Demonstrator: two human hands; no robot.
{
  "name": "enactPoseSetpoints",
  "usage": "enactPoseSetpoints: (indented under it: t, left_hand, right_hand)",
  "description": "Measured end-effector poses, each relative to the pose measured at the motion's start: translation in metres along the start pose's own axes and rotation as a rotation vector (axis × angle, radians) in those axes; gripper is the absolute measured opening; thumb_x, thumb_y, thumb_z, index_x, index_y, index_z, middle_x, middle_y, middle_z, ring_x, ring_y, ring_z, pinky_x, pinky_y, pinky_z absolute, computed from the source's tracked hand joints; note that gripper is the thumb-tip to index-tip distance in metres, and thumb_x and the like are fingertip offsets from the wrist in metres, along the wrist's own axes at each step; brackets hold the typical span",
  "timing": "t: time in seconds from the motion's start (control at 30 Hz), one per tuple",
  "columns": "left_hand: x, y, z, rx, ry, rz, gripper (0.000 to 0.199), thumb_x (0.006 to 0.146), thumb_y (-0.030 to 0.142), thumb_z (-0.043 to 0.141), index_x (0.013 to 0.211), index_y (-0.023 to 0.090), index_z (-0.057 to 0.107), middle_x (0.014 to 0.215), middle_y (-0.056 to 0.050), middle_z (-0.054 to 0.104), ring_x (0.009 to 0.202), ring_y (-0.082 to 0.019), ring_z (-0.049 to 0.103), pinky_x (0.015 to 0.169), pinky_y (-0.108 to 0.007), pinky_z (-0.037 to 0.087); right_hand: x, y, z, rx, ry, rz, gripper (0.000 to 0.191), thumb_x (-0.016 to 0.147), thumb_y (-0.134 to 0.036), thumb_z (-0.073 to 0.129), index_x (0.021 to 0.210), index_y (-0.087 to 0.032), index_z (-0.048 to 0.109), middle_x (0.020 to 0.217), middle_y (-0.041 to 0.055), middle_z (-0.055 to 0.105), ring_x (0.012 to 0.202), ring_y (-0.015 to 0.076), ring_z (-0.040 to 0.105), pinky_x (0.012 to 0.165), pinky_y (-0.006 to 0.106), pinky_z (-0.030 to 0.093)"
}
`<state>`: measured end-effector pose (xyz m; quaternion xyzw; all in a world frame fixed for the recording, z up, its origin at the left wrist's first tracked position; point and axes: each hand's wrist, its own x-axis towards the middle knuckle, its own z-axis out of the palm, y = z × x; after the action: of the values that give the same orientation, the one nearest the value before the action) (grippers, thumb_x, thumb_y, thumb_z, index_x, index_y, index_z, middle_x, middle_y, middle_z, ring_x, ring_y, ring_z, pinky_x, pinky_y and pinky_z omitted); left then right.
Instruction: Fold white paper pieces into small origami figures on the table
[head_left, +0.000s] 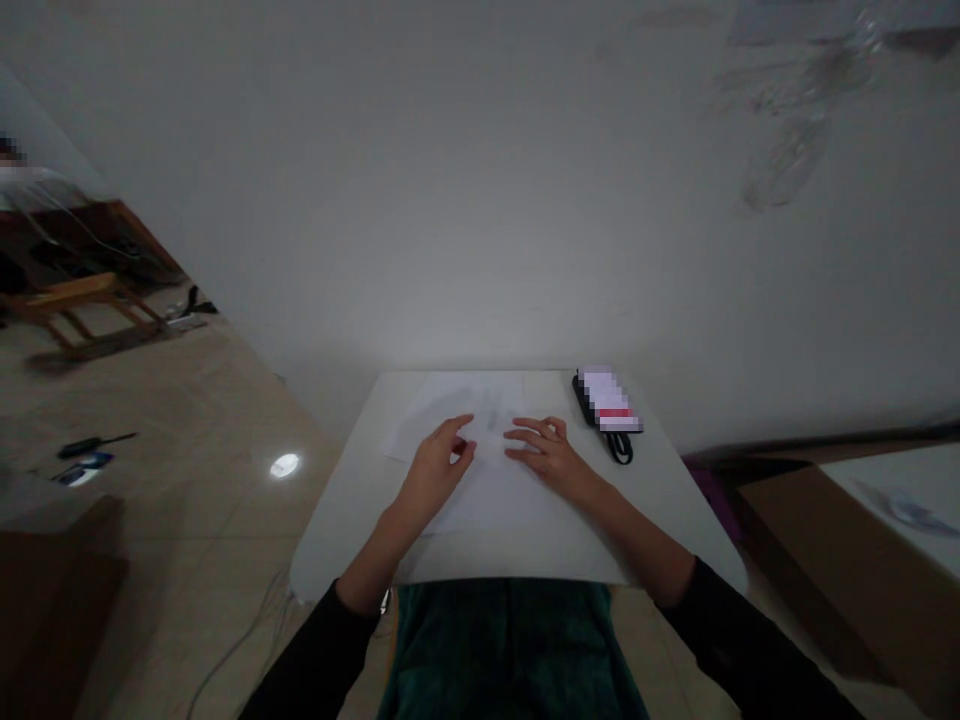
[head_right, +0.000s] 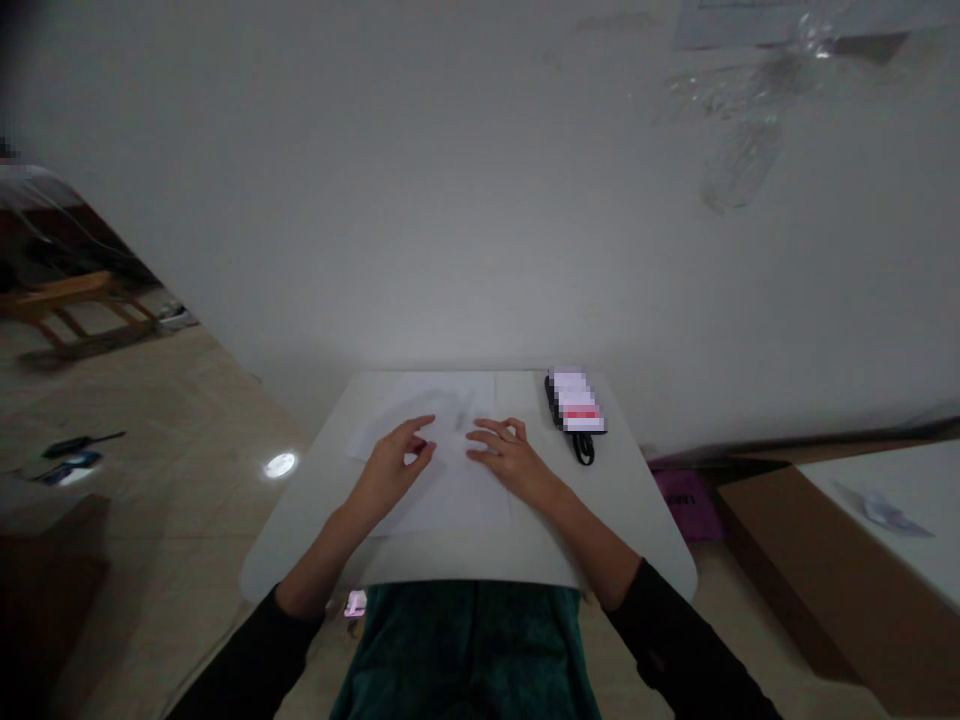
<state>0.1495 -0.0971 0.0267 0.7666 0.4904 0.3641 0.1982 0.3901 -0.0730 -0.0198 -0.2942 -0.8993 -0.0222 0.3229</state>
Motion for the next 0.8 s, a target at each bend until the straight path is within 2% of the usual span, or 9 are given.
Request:
enactPoseSetpoints:
  t: [0.07, 0.13, 0.2, 0.33, 0.43, 0.5, 0.57, 0.67, 0.8]
  left_hand:
    - [-0.017, -0.003, -0.001, 0.126, 0.064, 0.008, 0.041, 0.087, 0.025, 0.058, 0.127, 0.021, 0.054, 0.128, -0.013, 0.055, 0.109, -0.024, 0.060, 0.090, -0.042, 0.052]
    - [-0.028, -0.005, -0.003, 0.302, 0.118, 0.072, 0.046, 0.082, 0.024, 0.065, 0.127, 0.022, 0.055, 0.151, -0.015, 0.031, 0.136, -0.034, 0.036, 0.104, -0.053, 0.040]
    - [-0.032, -0.007, -0.005, 0.436, 0.057, 0.200, 0.043, 0.083, 0.018, 0.063, 0.125, 0.023, 0.057, 0.157, -0.012, 0.020, 0.144, -0.035, 0.020, 0.111, -0.060, 0.027]
    - [-0.029, -0.006, -0.005, 0.528, -0.184, 0.456, 0.034, 0.091, 0.006, 0.043, 0.115, 0.020, 0.062, 0.144, -0.008, 0.049, 0.143, -0.026, 0.028, 0.116, -0.060, 0.019]
    - [-0.033, -0.004, -0.001, 0.502, -0.195, 0.427, 0.030, 0.092, 0.013, 0.044, 0.116, 0.016, 0.061, 0.136, -0.012, 0.056, 0.140, -0.026, 0.034, 0.115, -0.058, 0.024]
    - [-0.039, -0.002, 0.000, 0.446, -0.231, 0.375, 0.034, 0.093, 0.018, 0.046, 0.125, 0.017, 0.055, 0.136, -0.013, 0.056, 0.135, -0.024, 0.043, 0.113, -0.053, 0.031]
    - [-0.047, 0.000, 0.001, 0.408, -0.273, 0.334, 0.038, 0.094, 0.022, 0.046, 0.132, 0.021, 0.050, 0.137, -0.012, 0.055, 0.131, -0.023, 0.048, 0.113, -0.052, 0.032]
    - [-0.056, 0.000, 0.002, 0.418, -0.284, 0.335, 0.037, 0.095, 0.027, 0.047, 0.131, 0.021, 0.051, 0.140, -0.013, 0.051, 0.134, -0.025, 0.044, 0.114, -0.056, 0.028]
    - [-0.061, -0.006, 0.007, 0.389, -0.266, 0.382, 0.038, 0.097, 0.022, 0.042, 0.134, 0.017, 0.047, 0.138, -0.013, 0.054, 0.132, -0.021, 0.047, 0.112, -0.048, 0.037]
  right_hand:
    - [-0.008, 0.001, 0.002, 0.064, -0.011, -0.054, 0.024, 0.097, -0.016, 0.047, 0.106, -0.025, 0.067, 0.121, 0.0061, 0.068, 0.129, 0.0214, 0.049, 0.099, 0.044, 0.030]
    - [-0.015, 0.001, 0.002, 0.135, -0.032, -0.080, 0.025, 0.097, -0.015, 0.046, 0.107, -0.024, 0.067, 0.117, 0.0061, 0.070, 0.129, 0.0202, 0.051, 0.100, 0.044, 0.032]
    - [-0.019, 0.000, 0.000, 0.195, -0.064, -0.083, 0.027, 0.097, -0.014, 0.044, 0.108, -0.024, 0.067, 0.115, 0.0067, 0.071, 0.127, 0.0196, 0.053, 0.101, 0.044, 0.035]
    - [-0.024, -0.001, -0.003, 0.260, -0.091, -0.067, 0.028, 0.097, -0.014, 0.044, 0.112, -0.023, 0.065, 0.119, 0.0080, 0.069, 0.129, 0.0198, 0.051, 0.102, 0.043, 0.038]
    - [-0.024, -0.001, -0.005, 0.315, -0.087, -0.046, 0.028, 0.097, -0.015, 0.043, 0.113, -0.024, 0.065, 0.117, 0.0074, 0.070, 0.126, 0.0195, 0.054, 0.101, 0.043, 0.040]
    - [-0.023, -0.002, -0.007, 0.365, -0.112, -0.005, 0.028, 0.097, -0.018, 0.043, 0.112, -0.025, 0.065, 0.116, 0.0069, 0.070, 0.121, 0.0192, 0.058, 0.100, 0.042, 0.041]
    - [-0.021, -0.004, -0.010, 0.409, -0.138, 0.050, 0.026, 0.098, -0.023, 0.044, 0.111, -0.026, 0.066, 0.114, 0.0062, 0.071, 0.115, 0.0191, 0.061, 0.099, 0.042, 0.041]
    - [-0.015, -0.009, -0.012, 0.441, -0.128, 0.156, 0.024, 0.098, -0.031, 0.045, 0.105, -0.026, 0.068, 0.106, 0.0057, 0.072, 0.103, 0.0196, 0.064, 0.096, 0.042, 0.041]
    - [-0.007, -0.012, -0.007, 0.429, -0.060, 0.315, 0.027, 0.096, -0.038, 0.049, 0.090, -0.022, 0.071, 0.089, 0.0070, 0.071, 0.089, 0.0213, 0.061, 0.082, 0.040, 0.043]
